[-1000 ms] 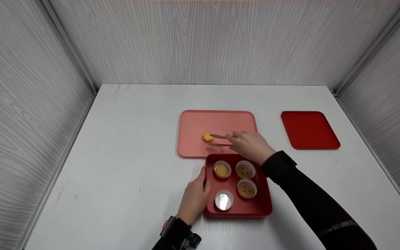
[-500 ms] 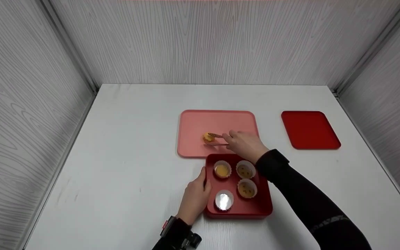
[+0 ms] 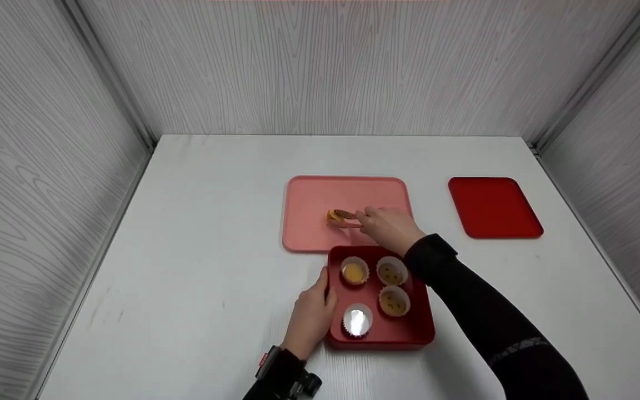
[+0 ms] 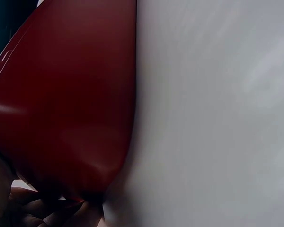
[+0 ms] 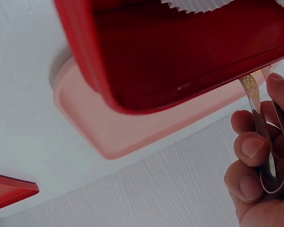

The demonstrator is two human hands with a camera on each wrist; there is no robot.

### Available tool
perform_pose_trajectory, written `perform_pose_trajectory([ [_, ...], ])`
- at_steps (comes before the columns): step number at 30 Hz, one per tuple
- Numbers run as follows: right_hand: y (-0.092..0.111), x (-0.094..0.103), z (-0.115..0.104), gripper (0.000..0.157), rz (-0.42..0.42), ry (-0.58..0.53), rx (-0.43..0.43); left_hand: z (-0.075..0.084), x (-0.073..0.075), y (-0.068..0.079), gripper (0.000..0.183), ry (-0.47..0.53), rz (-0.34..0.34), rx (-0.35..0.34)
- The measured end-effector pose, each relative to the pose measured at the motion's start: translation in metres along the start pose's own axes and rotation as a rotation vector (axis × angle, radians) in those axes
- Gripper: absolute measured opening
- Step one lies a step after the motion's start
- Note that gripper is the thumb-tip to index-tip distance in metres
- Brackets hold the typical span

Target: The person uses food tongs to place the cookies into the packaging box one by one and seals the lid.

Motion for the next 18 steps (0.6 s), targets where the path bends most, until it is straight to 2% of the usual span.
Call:
perform_pose_trajectory([
  [7,-0.005,-0.002,0.005,0.024,-0.032,-0.045,-0.028,-0.001,0.0,0.0,0.05,0.002,0.007,-0.003],
  [12,-0.005,-0.002,0.007,0.022,-0.012,-0.053,-0.031,0.001,0.001,0.001,0.049,0.0,0.023,-0.015],
  [18,-0.003,-0.003,0.012,0.037,-0.003,-0.145,-0.061,0.003,0.003,0.002,0.048,-0.016,0.052,-0.046],
])
Point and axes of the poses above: each hand's wrist, its own y-axis away from the middle knuckle, its own x-axis out of the back of the hand, z = x × y, the point moved 7 cm from there along -y, towards the middle knuckle, and after that the axes turned 11 degrees about -y, right-handed, at the moved point
